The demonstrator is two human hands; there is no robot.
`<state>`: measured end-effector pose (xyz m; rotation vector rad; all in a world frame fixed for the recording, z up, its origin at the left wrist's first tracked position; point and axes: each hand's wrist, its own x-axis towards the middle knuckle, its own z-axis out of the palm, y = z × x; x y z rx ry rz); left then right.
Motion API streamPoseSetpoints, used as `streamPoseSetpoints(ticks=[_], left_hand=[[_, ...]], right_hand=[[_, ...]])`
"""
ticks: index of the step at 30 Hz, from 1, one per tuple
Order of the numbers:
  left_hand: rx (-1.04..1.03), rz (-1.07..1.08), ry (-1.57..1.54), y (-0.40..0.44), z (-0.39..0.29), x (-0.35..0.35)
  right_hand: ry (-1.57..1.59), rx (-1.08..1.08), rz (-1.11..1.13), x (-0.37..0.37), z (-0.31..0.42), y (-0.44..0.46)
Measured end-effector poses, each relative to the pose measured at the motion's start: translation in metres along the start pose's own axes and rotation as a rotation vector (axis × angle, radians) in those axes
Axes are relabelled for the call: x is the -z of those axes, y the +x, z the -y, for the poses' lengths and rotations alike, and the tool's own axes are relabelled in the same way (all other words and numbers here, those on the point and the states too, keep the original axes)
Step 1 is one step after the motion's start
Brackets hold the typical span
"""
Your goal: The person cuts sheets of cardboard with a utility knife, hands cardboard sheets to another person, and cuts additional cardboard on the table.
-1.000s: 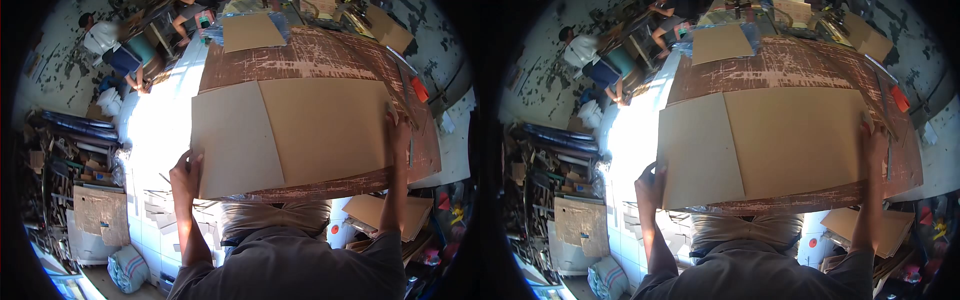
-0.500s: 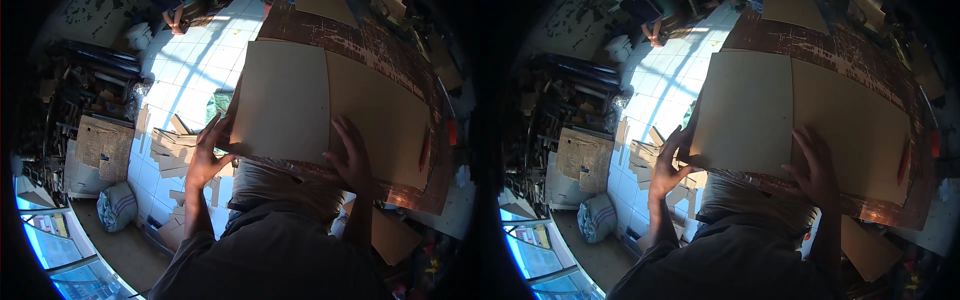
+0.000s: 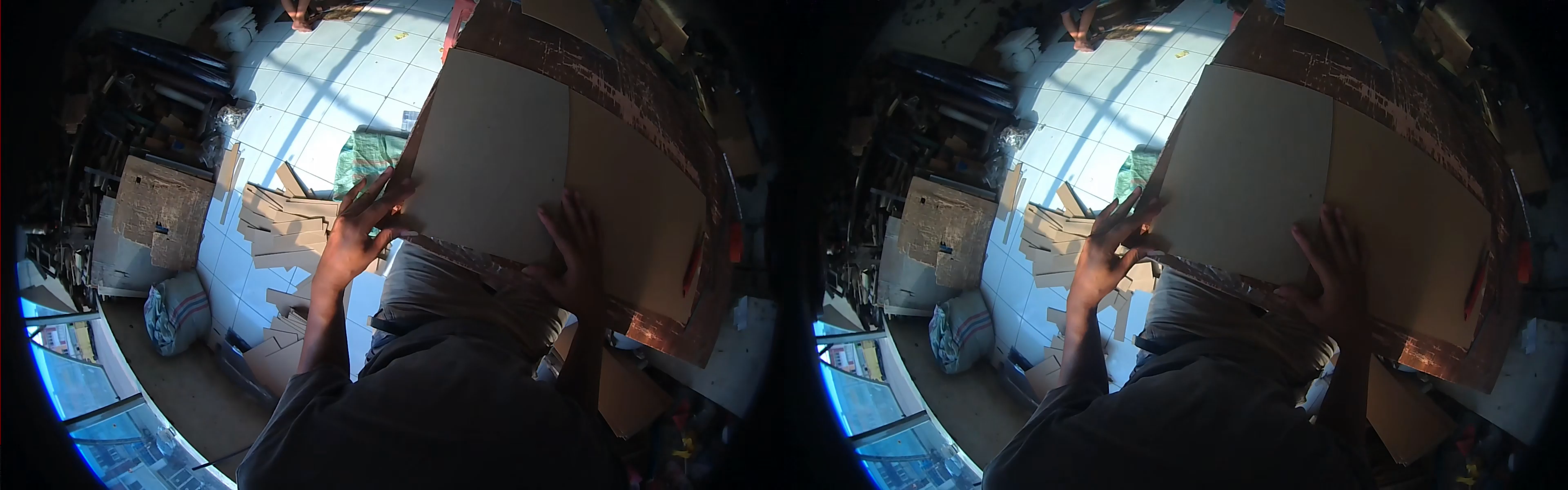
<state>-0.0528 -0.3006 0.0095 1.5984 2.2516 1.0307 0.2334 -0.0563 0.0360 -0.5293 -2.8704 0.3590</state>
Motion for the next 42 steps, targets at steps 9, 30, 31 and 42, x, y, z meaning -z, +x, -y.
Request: streamPoseSetpoints(ticks=[9, 30, 31, 42], left_hand=[[-0.053, 0.015, 0.093, 0.007, 0.002, -0.002], [-0.043, 0.005, 0.02, 0.01, -0.004, 0.006], [-0.031, 0.028, -0.027, 0.011, -0.007, 0.007], [0.166, -0.151, -0.064, 0.132, 0.007, -0.01]], right_hand=[[0.023, 0.006, 0.0, 0.001, -0.004, -0.005], [0.021, 0.13, -0.027, -0.008, -0.012, -0.014], [0.043, 0.117, -0.033, -0.008, -0.012, -0.014], [0.054, 0.094, -0.069, -0.005, -0.004, -0.014]])
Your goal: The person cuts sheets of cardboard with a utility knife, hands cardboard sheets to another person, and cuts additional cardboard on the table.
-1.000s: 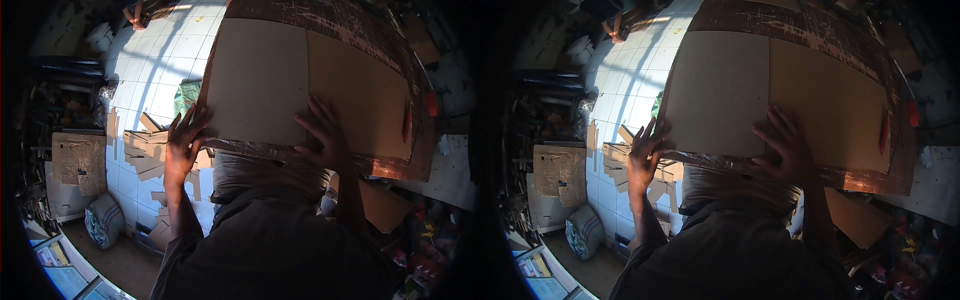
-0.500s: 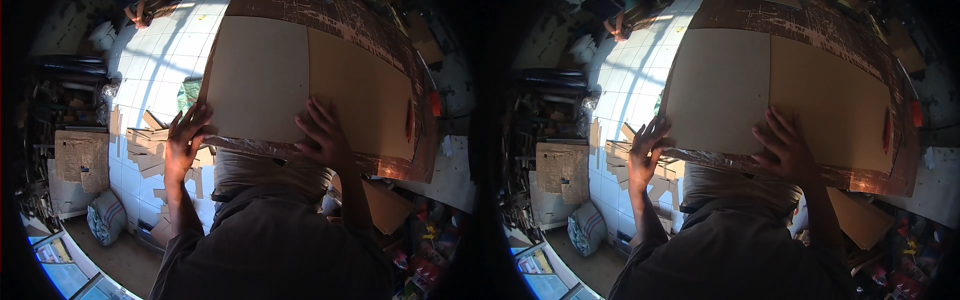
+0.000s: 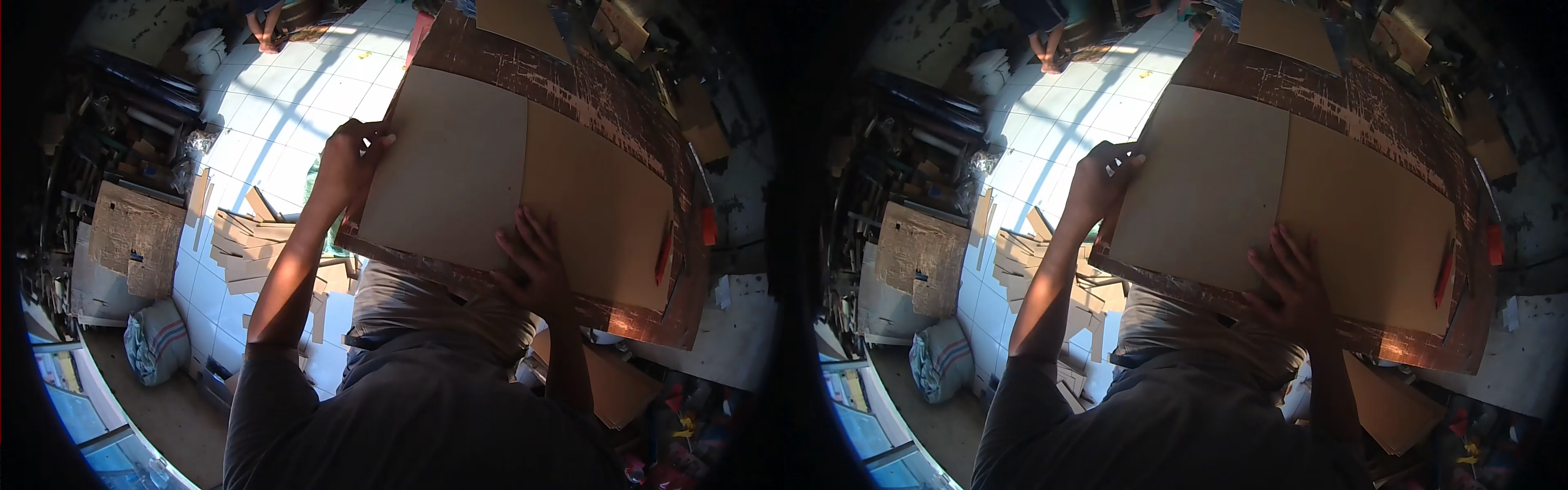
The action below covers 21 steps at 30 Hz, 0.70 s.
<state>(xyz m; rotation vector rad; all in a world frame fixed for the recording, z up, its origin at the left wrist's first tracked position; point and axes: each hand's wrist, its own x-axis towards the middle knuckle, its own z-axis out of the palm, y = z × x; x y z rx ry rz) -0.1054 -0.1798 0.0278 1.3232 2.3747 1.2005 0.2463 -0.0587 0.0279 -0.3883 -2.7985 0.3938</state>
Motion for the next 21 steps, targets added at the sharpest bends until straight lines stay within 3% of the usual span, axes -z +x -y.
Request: streamPoseSetpoints(ticks=[9, 13, 21], left_hand=[[0.058, -0.037, -0.068, 0.033, 0.011, -0.028], [-0.005, -0.164, -0.119, 0.033, 0.015, -0.04], [-0.042, -0.158, -0.079, 0.027, 0.014, -0.041]], right_hand=[[-0.009, -0.028, 0.026, 0.0, -0.002, -0.003], [-0.012, -0.012, 0.03, 0.0, -0.003, -0.004], [0.003, -0.011, 0.003, -0.002, -0.005, -0.003]])
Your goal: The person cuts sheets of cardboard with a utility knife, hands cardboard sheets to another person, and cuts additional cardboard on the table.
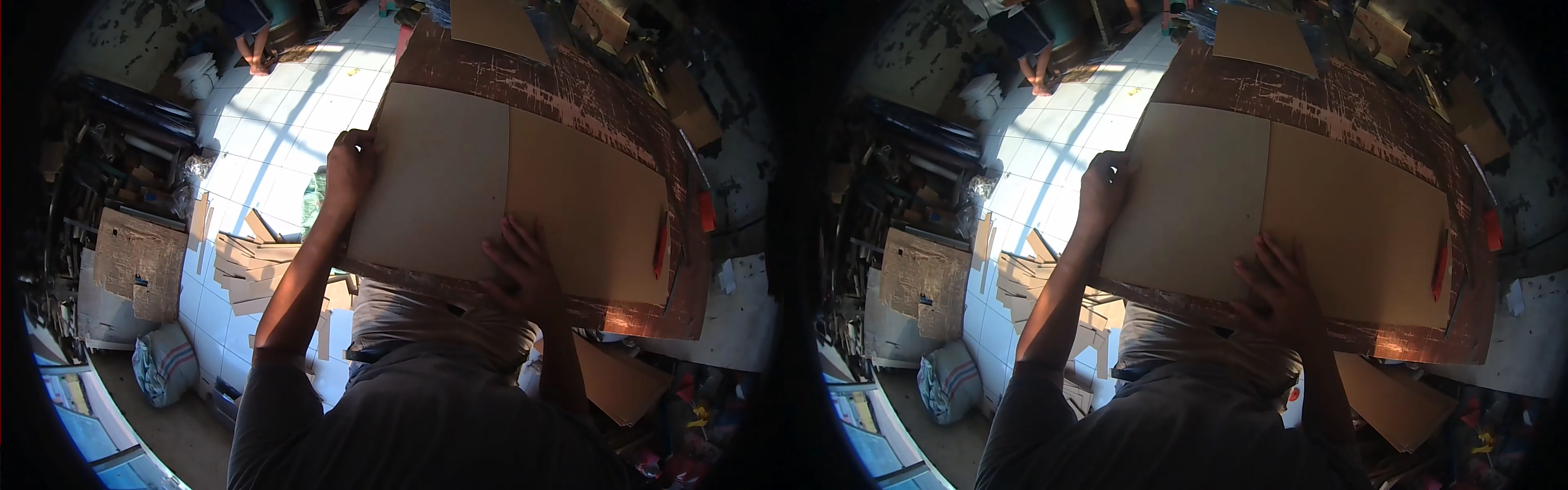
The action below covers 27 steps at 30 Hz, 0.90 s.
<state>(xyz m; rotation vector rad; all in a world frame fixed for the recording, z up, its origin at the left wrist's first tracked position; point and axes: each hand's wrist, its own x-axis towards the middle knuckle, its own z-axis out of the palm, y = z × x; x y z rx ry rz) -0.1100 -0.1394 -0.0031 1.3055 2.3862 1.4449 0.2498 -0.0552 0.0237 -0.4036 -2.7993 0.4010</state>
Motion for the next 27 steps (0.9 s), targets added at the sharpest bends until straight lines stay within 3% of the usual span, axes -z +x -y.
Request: streamPoseSetpoints(ticks=[11, 17, 27], left_hand=[[0.033, -0.074, -0.064, -0.004, 0.004, -0.006], [0.031, -0.04, 0.063, -0.002, 0.009, -0.005], [0.086, -0.034, -0.05, -0.002, 0.012, -0.004]], right_hand=[[0.05, -0.006, 0.001, 0.002, -0.003, 0.0], [0.068, -0.007, -0.017, 0.002, -0.002, 0.002], [0.06, -0.007, 0.006, 0.002, 0.001, 0.005]])
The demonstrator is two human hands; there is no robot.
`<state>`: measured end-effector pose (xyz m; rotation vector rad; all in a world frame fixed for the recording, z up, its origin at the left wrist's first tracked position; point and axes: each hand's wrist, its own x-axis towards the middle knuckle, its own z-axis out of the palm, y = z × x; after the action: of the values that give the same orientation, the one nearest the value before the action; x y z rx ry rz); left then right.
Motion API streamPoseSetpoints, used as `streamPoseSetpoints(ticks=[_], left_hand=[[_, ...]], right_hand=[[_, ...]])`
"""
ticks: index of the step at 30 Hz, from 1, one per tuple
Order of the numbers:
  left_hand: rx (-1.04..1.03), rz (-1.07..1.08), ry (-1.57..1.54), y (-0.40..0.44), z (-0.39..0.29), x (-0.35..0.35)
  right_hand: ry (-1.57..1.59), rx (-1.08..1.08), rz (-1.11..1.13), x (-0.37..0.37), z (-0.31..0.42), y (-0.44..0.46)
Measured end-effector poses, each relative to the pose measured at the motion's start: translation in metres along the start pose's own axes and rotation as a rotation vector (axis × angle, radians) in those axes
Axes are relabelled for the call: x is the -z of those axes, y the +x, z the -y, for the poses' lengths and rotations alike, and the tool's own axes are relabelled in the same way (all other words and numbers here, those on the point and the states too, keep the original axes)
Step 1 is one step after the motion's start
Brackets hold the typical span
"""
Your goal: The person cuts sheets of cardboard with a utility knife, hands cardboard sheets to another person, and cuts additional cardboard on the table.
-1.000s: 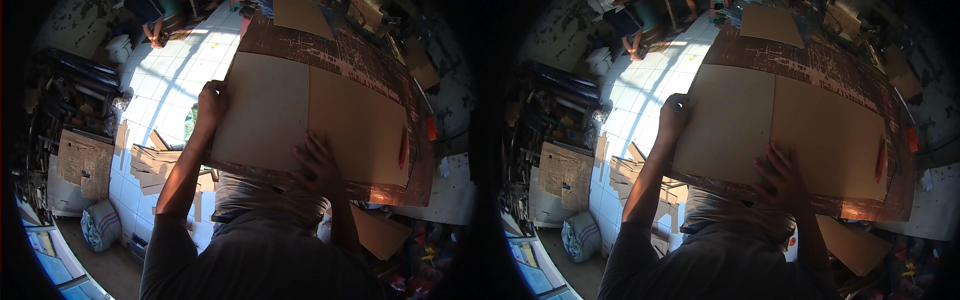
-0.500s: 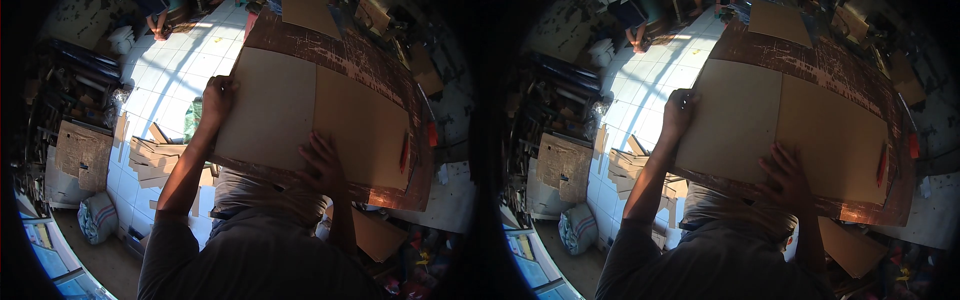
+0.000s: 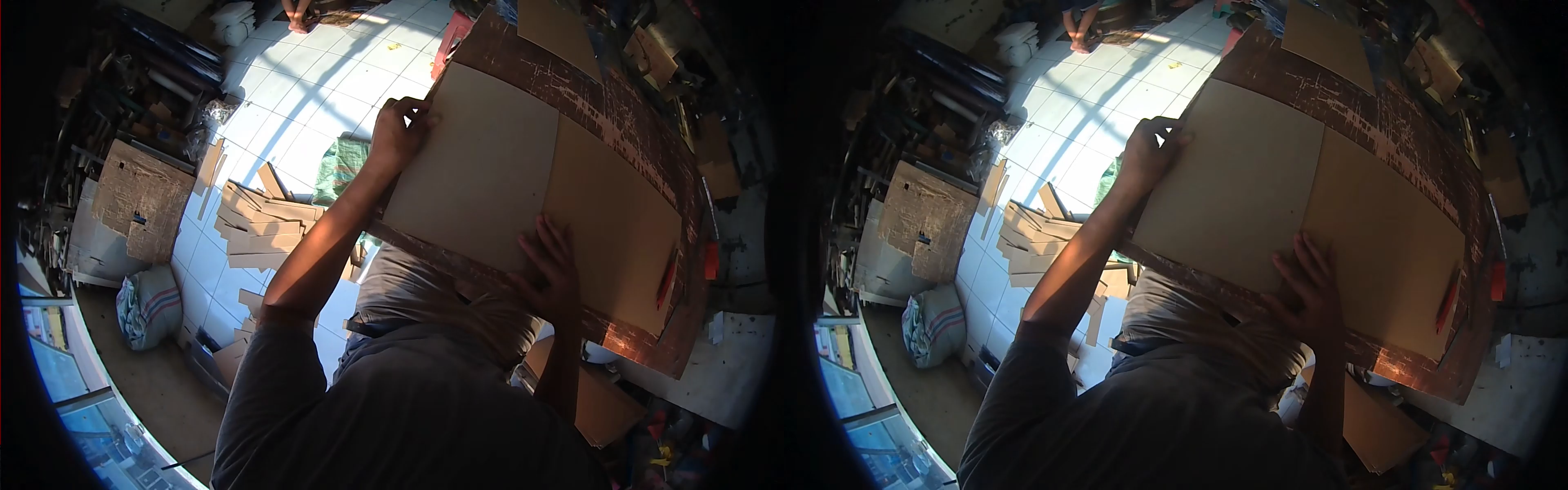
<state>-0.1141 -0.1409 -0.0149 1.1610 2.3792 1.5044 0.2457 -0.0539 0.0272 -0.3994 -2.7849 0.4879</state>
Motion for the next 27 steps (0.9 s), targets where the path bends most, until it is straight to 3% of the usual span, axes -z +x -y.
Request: streamPoseSetpoints(ticks=[17, 27], left_hand=[[-0.101, 0.024, -0.157, -0.001, 0.013, 0.005], [-0.028, 0.026, -0.304, -0.004, 0.013, 0.004]], right_hand=[[0.026, -0.049, 0.016, 0.005, 0.005, 0.004], [0.016, -0.06, 0.033, 0.005, 0.003, 0.001]])
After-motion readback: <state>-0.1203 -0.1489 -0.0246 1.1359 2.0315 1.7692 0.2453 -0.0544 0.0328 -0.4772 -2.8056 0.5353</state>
